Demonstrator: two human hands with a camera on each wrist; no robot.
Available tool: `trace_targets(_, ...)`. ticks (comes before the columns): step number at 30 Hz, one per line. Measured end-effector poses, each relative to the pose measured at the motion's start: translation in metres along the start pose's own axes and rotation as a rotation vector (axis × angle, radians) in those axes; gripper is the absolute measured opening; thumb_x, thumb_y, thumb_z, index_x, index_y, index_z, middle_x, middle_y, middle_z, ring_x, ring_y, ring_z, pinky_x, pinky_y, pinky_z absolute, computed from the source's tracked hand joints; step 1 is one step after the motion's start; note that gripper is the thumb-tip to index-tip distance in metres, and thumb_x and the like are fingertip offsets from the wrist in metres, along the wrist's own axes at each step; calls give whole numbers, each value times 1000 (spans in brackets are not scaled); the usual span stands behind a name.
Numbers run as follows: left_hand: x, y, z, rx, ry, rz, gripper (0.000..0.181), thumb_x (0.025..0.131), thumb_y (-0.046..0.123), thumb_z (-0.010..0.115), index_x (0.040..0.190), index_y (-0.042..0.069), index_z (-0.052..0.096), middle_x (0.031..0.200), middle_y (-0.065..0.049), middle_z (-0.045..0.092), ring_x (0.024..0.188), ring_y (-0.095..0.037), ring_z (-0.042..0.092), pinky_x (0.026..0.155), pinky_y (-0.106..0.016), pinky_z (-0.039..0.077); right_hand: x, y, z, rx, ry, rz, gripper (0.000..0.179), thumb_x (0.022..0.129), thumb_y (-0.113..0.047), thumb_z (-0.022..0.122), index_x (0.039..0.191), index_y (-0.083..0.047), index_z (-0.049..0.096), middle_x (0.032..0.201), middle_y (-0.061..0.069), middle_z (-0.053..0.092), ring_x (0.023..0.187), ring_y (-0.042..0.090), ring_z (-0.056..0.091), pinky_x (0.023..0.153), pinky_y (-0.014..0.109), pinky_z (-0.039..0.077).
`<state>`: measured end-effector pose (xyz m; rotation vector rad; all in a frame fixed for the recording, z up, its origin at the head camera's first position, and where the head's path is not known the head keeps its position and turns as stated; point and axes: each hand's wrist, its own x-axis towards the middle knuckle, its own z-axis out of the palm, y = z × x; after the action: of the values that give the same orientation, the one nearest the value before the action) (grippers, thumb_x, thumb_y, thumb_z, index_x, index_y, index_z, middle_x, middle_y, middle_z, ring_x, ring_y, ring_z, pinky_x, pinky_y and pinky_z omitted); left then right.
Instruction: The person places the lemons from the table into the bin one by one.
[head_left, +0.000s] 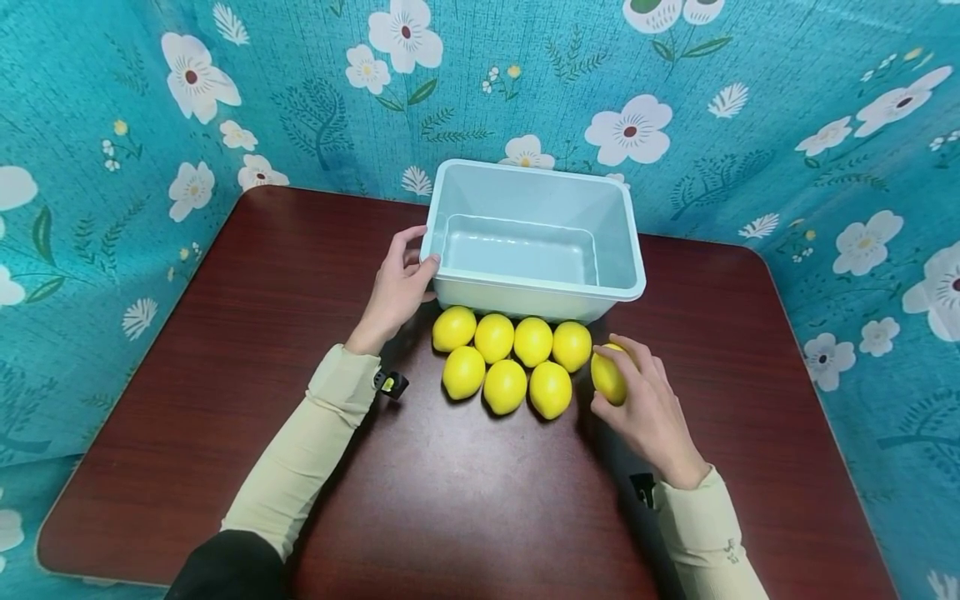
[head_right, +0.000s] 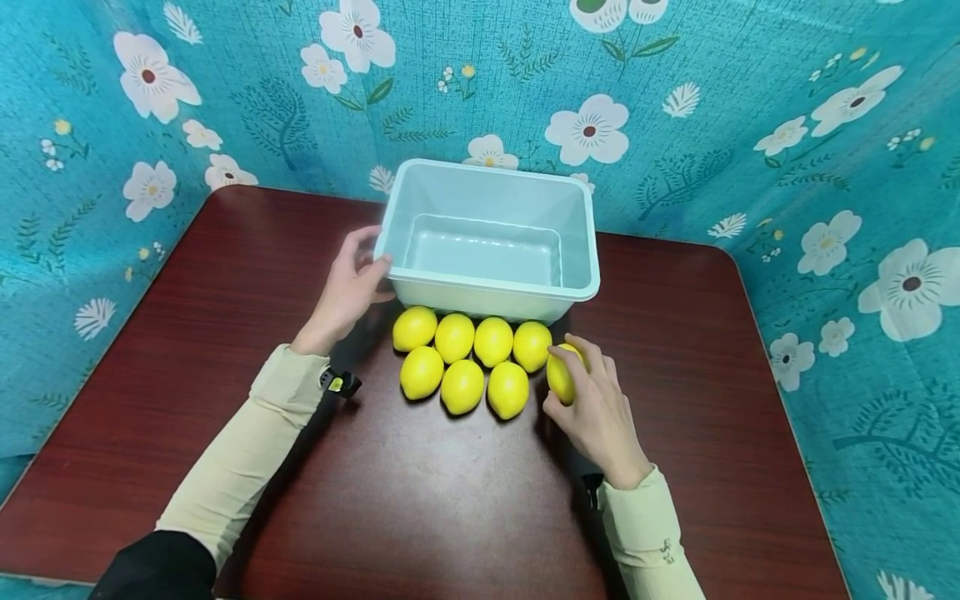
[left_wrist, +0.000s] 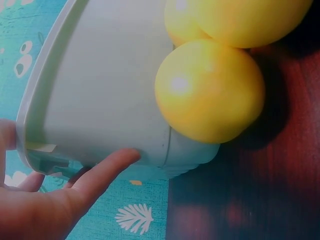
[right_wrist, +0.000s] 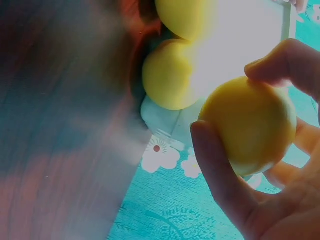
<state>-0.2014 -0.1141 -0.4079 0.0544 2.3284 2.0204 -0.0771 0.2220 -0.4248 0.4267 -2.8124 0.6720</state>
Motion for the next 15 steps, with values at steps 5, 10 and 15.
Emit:
trace_targets(5, 0, -1, 0, 0, -1, 4, 50, 100, 25, 52, 145, 26, 31, 132, -13, 52, 116, -27, 60, 86, -53, 54, 3, -5, -4, 10, 13, 2, 55, 74, -8, 74, 127, -12, 59, 142, 12, 45, 109, 34, 44, 64, 41, 46)
trace_targets(10, 0, -1, 0, -5, 0, 9, 50, 100, 25, 51, 145, 26, 31, 133, -15, 52, 116, -27, 60, 86, -53, 54, 5, -7, -6, 0, 19, 1, 55, 74, -12, 75, 127, -12, 59, 142, 11, 45, 110, 32, 43, 61, 37, 46)
trace_targets(15, -1, 0, 0, -7, -4, 9, 50, 100, 25, 51, 146, 26, 30, 134, -15, 51, 117, -28, 59, 87, -53, 54, 8, -10, -8, -13, 26, 6, 57, 72, -16, 77, 126, -14, 59, 140, 9, 46, 107, 29, 43, 56, 33, 44)
